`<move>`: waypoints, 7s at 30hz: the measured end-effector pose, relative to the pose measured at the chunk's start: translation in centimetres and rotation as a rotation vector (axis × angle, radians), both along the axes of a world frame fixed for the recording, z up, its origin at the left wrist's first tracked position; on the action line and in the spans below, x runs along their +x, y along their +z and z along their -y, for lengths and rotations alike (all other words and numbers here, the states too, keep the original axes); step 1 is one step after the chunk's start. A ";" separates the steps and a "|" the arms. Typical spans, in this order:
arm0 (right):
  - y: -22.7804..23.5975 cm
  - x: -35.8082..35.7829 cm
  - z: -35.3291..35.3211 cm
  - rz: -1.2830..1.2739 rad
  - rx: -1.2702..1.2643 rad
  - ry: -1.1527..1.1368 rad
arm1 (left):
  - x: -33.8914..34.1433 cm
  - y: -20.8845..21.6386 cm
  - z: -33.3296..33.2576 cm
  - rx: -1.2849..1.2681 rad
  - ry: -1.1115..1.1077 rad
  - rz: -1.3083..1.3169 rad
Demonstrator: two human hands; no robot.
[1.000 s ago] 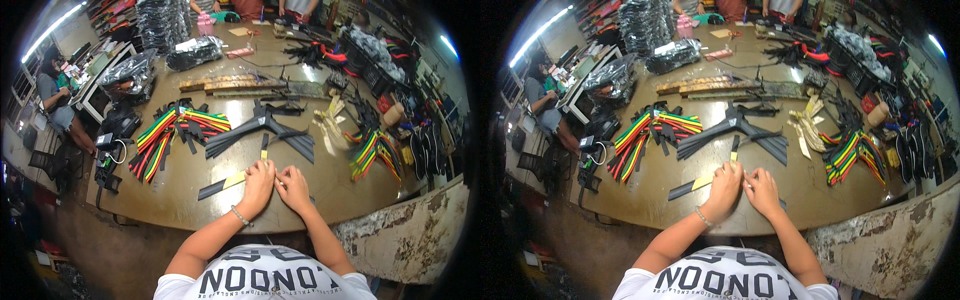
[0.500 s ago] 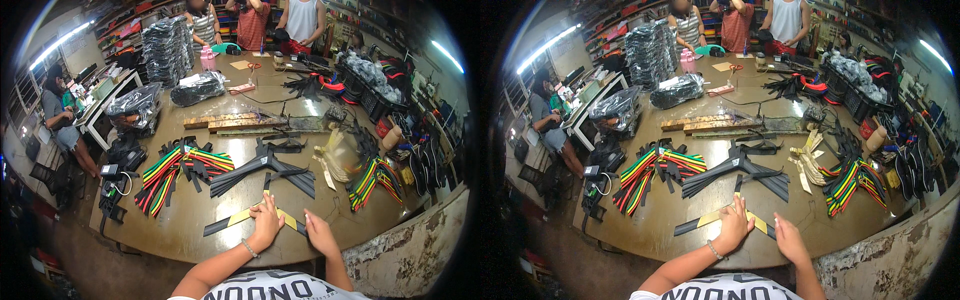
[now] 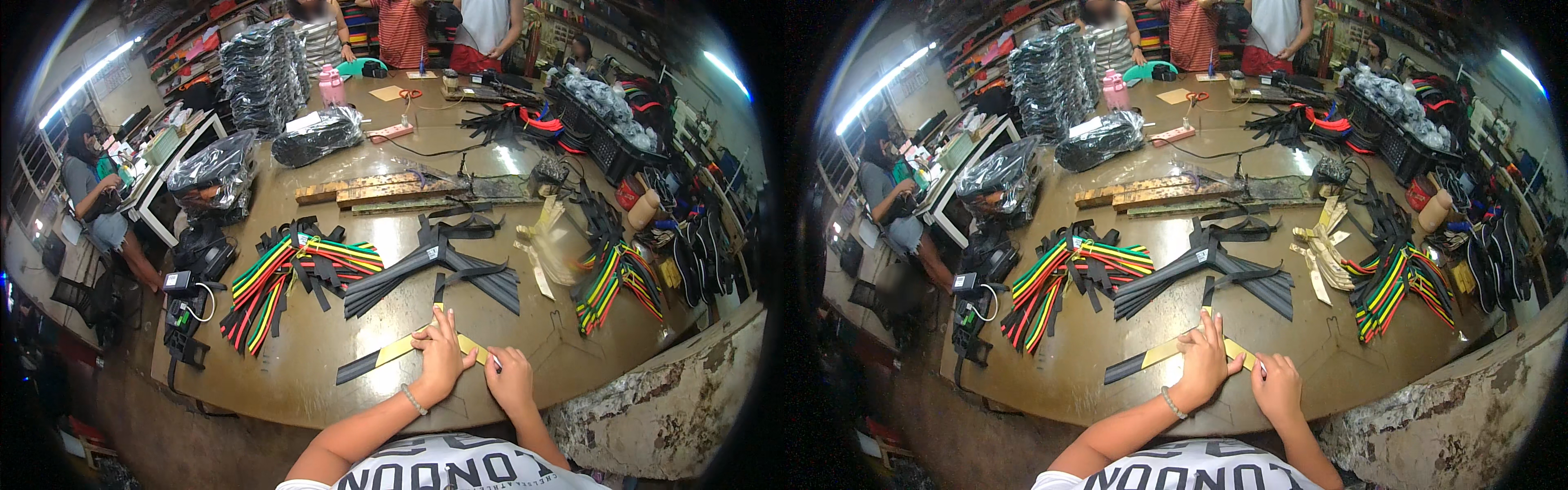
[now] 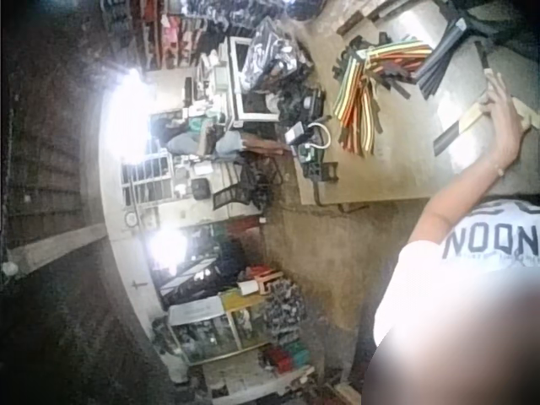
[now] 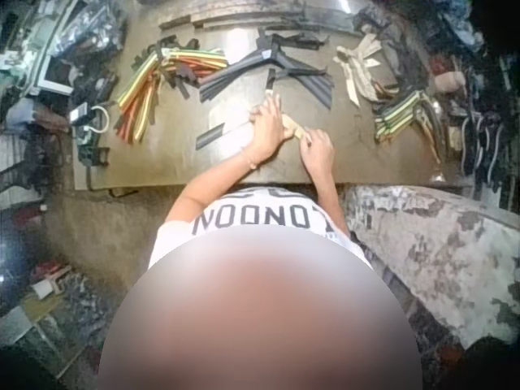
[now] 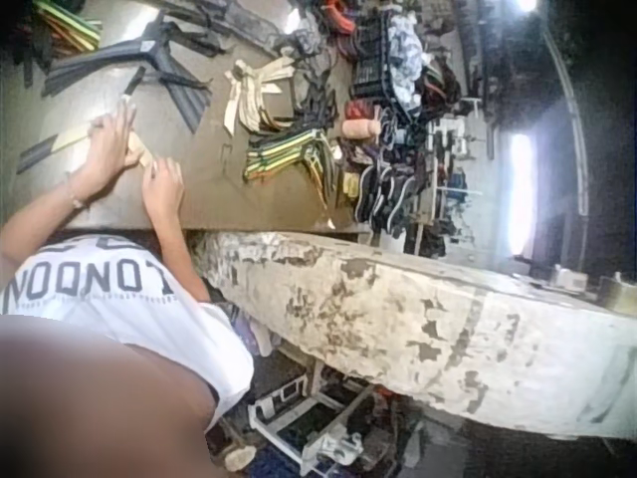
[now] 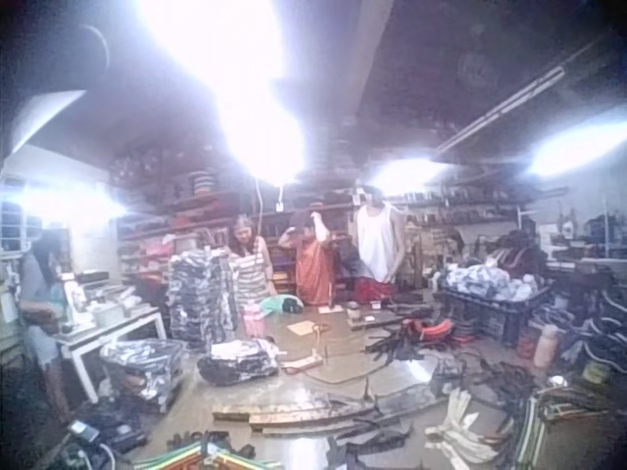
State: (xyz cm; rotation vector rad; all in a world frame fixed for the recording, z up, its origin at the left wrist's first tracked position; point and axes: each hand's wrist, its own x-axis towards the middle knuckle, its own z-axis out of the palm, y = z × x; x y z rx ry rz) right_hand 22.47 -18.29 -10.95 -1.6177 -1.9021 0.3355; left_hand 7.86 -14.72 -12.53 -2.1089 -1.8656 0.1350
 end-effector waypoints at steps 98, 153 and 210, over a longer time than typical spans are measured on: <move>2.6 -12.0 -6.3 0.043 -0.108 0.674 | -5.1 -1.9 7.5 0.144 0.045 0.547; 0.1 1.2 -1.8 0.096 0.118 0.227 | -19.1 2.9 1.9 0.612 0.125 0.968; -1.0 -2.8 -2.1 -0.170 0.033 0.510 | -9.8 1.6 7.3 0.129 -0.163 0.990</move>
